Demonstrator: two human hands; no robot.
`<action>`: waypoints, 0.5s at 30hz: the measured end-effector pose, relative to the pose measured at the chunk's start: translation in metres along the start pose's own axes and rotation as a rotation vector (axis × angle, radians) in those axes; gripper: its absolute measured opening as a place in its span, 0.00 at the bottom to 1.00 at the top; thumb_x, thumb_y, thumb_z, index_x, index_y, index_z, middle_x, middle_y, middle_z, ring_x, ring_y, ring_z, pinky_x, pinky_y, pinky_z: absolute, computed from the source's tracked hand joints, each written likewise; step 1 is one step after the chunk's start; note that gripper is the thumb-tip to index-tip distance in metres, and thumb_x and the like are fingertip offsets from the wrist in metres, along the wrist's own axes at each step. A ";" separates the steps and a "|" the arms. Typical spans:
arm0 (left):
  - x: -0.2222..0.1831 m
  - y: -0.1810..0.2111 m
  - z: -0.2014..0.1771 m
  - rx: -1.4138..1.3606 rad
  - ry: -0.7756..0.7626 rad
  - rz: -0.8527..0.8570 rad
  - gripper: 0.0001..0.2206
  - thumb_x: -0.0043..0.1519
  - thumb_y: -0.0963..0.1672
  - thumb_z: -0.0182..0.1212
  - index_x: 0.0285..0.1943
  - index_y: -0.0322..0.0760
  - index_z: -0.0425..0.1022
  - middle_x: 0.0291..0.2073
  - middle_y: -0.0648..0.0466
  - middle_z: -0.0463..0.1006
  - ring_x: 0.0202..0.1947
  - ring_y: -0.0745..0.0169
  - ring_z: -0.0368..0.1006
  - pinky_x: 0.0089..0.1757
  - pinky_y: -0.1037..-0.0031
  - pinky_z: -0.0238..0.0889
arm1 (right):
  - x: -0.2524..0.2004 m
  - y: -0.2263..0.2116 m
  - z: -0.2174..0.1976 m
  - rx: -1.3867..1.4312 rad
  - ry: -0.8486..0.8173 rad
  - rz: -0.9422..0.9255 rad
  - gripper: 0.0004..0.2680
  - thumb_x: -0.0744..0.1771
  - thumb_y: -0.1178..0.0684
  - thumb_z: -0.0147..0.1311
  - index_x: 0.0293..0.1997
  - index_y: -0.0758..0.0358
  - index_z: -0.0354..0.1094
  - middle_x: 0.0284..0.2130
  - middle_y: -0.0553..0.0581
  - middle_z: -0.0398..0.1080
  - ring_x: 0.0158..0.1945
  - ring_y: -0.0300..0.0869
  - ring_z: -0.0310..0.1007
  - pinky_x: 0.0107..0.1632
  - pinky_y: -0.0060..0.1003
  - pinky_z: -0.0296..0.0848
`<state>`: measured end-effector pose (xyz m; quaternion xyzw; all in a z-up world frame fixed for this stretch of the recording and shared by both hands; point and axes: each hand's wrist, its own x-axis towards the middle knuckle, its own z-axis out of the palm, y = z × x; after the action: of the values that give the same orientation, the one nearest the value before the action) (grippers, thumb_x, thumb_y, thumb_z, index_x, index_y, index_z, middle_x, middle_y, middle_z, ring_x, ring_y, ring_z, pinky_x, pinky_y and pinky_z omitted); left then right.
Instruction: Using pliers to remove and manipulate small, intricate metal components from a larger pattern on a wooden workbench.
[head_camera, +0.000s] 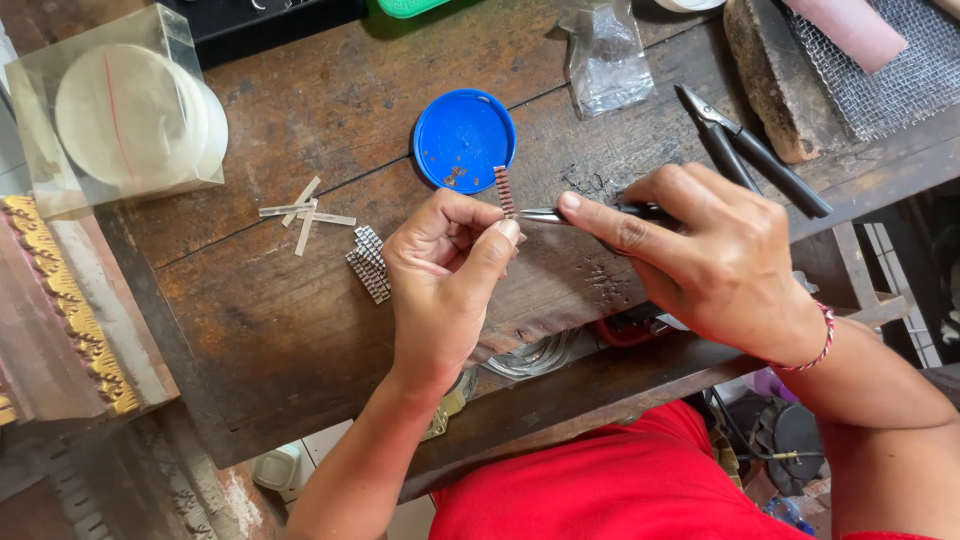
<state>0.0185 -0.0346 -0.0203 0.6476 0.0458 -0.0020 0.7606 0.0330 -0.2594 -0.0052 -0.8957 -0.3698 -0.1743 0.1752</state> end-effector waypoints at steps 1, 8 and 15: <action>0.000 0.000 -0.001 -0.001 0.004 -0.001 0.04 0.62 0.38 0.63 0.35 0.37 0.74 0.24 0.59 0.74 0.27 0.77 0.68 0.32 0.84 0.62 | -0.001 0.001 0.001 0.002 -0.002 -0.003 0.14 0.73 0.64 0.51 0.65 0.52 0.74 0.38 0.55 0.69 0.34 0.46 0.66 0.35 0.37 0.65; -0.003 0.001 0.002 0.105 0.022 0.085 0.05 0.62 0.38 0.62 0.33 0.36 0.73 0.25 0.59 0.73 0.28 0.78 0.66 0.33 0.83 0.64 | -0.004 0.004 0.000 -0.289 0.092 -0.125 0.16 0.74 0.62 0.51 0.64 0.38 0.75 0.35 0.52 0.69 0.28 0.43 0.57 0.29 0.35 0.59; -0.004 0.004 0.004 0.233 0.039 0.163 0.05 0.61 0.38 0.62 0.32 0.37 0.73 0.24 0.60 0.73 0.26 0.77 0.66 0.32 0.82 0.63 | -0.003 0.002 -0.003 -0.329 0.062 -0.131 0.18 0.74 0.62 0.47 0.66 0.37 0.74 0.34 0.50 0.68 0.28 0.42 0.55 0.30 0.34 0.58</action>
<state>0.0151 -0.0378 -0.0159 0.7329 0.0072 0.0670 0.6770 0.0316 -0.2639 -0.0038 -0.8804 -0.3883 -0.2710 0.0258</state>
